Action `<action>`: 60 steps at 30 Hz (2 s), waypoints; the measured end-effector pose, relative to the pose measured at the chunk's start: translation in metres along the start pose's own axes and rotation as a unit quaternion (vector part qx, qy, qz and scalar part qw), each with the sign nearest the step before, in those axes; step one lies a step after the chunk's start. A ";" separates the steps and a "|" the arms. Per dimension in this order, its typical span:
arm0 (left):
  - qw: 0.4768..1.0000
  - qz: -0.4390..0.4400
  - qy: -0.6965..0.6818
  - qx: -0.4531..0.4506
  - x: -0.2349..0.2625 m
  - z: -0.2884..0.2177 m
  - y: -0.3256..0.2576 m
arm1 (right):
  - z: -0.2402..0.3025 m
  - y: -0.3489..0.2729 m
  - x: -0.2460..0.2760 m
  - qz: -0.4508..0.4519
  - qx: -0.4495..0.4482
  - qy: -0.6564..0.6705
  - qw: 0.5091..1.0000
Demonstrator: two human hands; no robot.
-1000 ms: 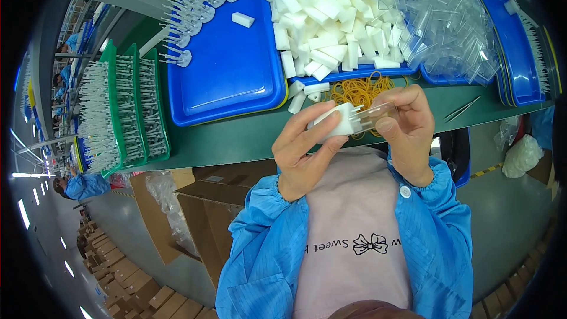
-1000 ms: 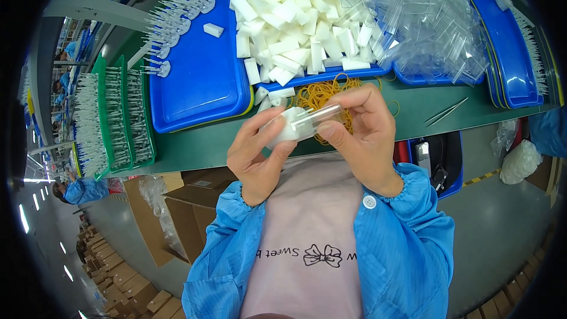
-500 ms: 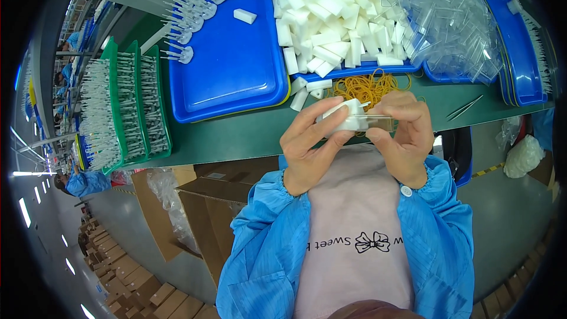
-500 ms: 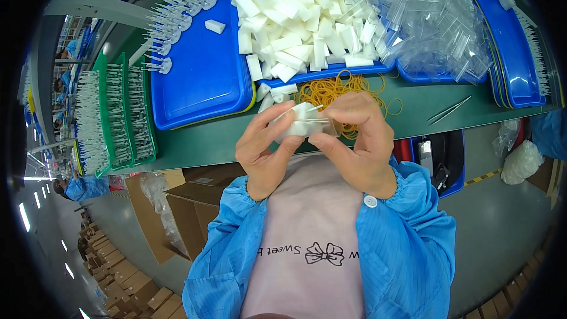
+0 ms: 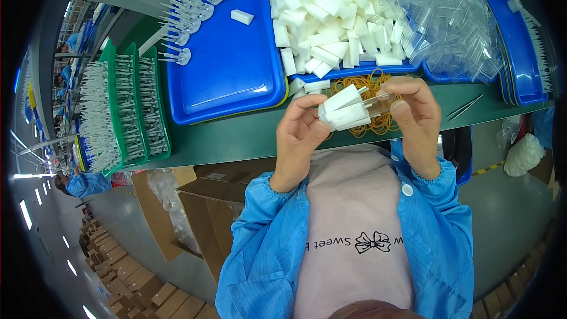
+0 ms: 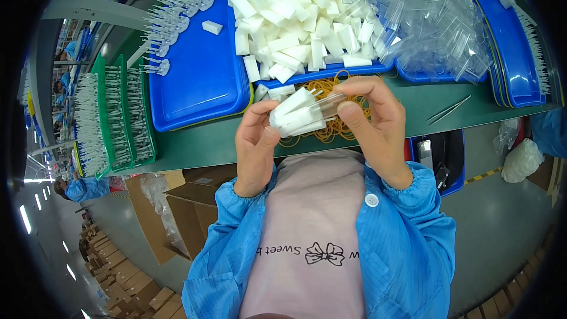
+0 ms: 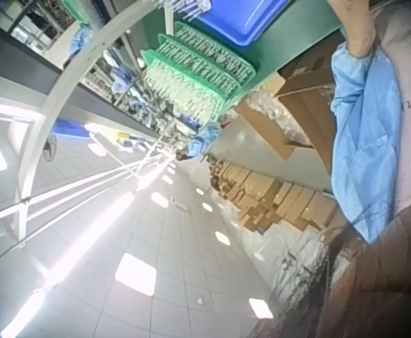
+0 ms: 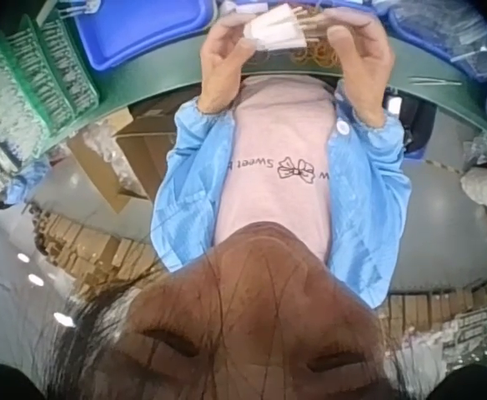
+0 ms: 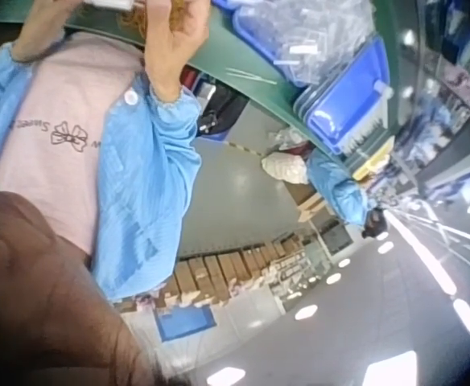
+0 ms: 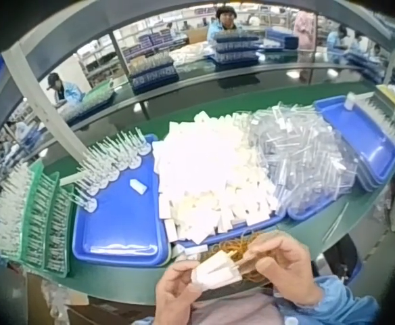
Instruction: The person assembles parts by mounting foam blocks and plastic pieces onto a base, secures the bundle with a rubber band, and adjusts the prongs using tweezers.
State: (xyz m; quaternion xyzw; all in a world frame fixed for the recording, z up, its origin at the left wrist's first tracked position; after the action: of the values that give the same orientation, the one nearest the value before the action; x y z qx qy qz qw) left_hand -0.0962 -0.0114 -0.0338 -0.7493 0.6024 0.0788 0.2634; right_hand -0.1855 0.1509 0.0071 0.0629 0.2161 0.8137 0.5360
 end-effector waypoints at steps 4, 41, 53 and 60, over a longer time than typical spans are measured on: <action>1.000 0.006 0.011 -0.009 0.003 -0.006 -0.002 | 0.009 0.003 -0.002 0.018 0.027 -0.032 0.999; 0.999 -0.019 -0.042 0.016 0.001 0.007 0.004 | 0.023 0.073 0.035 0.251 0.201 -0.628 0.709; 0.999 -0.031 -0.027 -0.012 0.000 0.001 0.004 | 0.029 0.067 0.043 0.087 0.092 -0.204 0.971; 0.989 -0.004 0.120 -0.084 -0.022 -0.014 0.001 | 0.017 0.037 0.020 -0.033 0.030 0.072 0.996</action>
State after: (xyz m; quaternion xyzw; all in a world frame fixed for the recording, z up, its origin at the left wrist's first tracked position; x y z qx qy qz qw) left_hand -0.1058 0.0003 -0.0123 -0.7753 0.6178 0.0374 0.1258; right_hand -0.2193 0.1611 0.0350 0.0134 0.2802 0.7913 0.5433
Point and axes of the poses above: each hand's wrist, its own y-axis towards the middle knuckle, its own x-axis out of the back of the hand, z = x × y, the point moved 10 cm from there along y, towards the middle knuckle, and after that the axes turned 14 degrees about x, right-handed, at the moved point
